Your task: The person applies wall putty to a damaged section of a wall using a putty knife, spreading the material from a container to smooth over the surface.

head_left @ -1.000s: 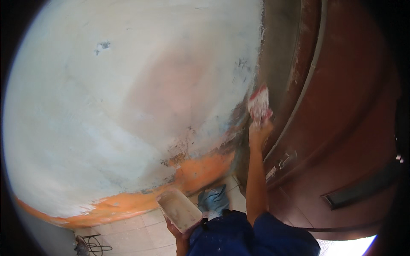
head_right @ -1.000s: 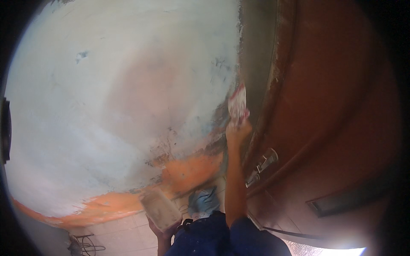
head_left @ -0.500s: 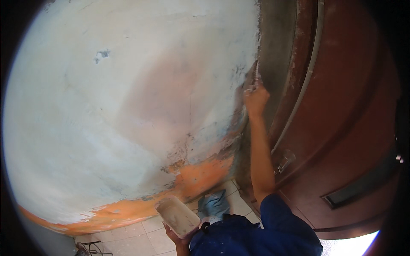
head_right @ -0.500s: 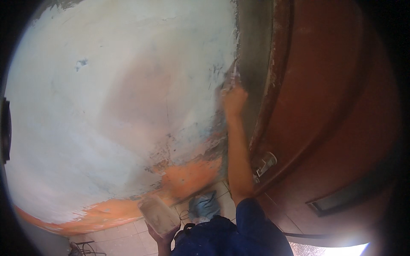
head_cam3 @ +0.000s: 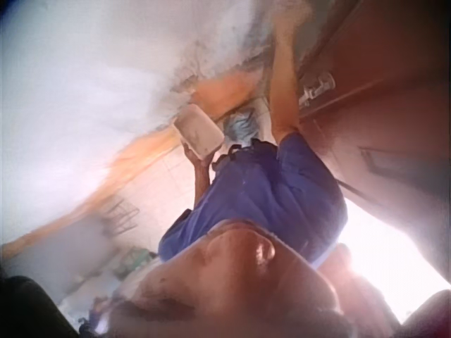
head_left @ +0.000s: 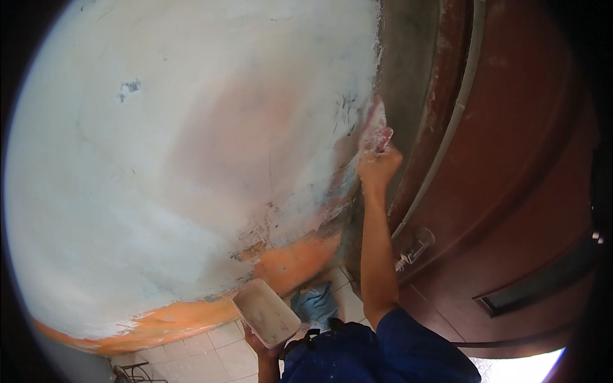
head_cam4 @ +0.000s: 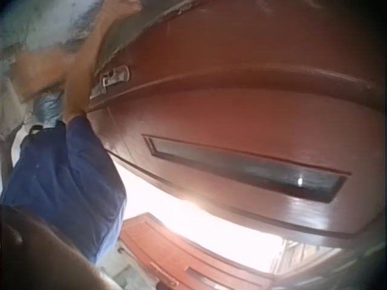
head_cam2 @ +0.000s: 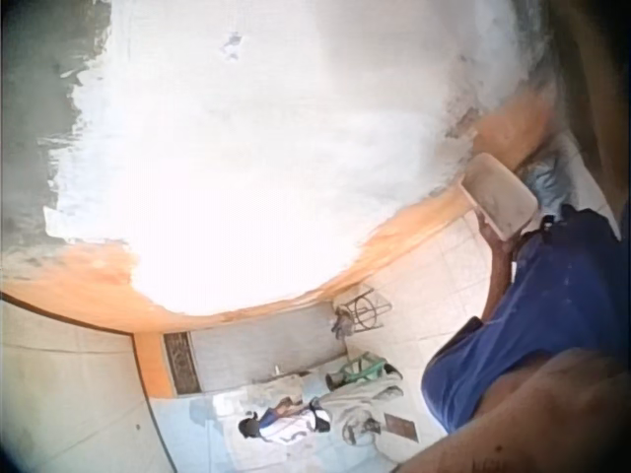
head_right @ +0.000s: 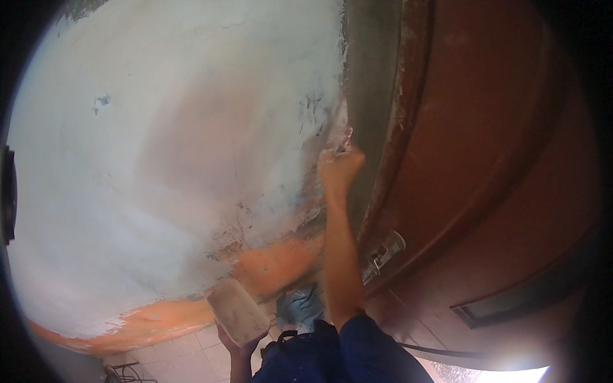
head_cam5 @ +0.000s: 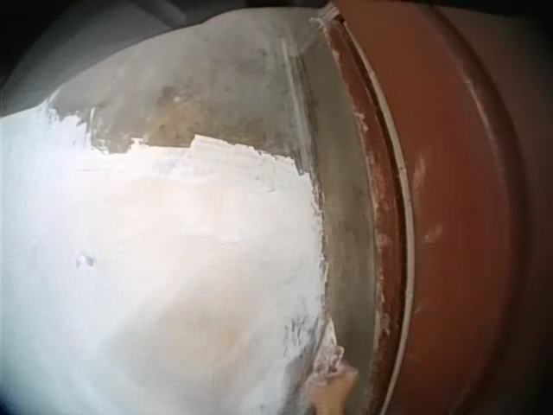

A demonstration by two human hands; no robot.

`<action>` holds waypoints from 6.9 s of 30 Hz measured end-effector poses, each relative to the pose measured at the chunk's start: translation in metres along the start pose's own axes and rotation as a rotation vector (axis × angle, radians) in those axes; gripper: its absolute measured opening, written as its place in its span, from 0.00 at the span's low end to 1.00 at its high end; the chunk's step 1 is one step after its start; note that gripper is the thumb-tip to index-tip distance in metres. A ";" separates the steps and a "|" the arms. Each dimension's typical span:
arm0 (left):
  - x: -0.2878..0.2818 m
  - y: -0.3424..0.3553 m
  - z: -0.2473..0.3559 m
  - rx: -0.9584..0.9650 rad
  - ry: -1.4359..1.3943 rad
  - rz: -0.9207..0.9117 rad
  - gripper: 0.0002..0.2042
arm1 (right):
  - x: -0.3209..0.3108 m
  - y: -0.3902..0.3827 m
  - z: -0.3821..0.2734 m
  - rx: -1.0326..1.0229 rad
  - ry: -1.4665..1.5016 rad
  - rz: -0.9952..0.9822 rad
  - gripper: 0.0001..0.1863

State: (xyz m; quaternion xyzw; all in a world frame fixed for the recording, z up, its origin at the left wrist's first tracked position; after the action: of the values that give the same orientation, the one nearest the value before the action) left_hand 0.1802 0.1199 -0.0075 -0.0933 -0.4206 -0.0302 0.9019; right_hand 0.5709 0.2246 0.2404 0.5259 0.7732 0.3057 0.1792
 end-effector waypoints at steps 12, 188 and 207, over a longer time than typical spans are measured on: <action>-0.015 -0.005 -0.007 -0.059 -0.227 0.141 0.22 | 0.055 -0.018 -0.005 -0.068 -0.155 -0.107 0.18; -0.030 0.020 -0.021 -0.084 -0.311 -0.078 0.27 | -0.015 -0.294 -0.025 0.748 0.269 -1.132 0.09; -0.020 0.012 -0.034 -0.066 -0.332 -0.259 0.32 | -0.004 -0.287 -0.044 0.396 0.103 -1.131 0.09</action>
State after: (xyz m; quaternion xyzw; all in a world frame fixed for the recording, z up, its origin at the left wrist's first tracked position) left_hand 0.1942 0.1246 -0.0459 -0.0717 -0.5708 -0.1436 0.8052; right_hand 0.3442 0.1338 0.0840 0.0407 0.9830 0.0381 0.1752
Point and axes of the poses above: each hand's wrist, its own y-axis towards the middle knuckle, its own x-axis out of the palm, z = x × y, the point moved 9 cm from there along y, towards the middle knuckle, and after that the axes turned 4 degrees about -y, right-handed, at the moved point
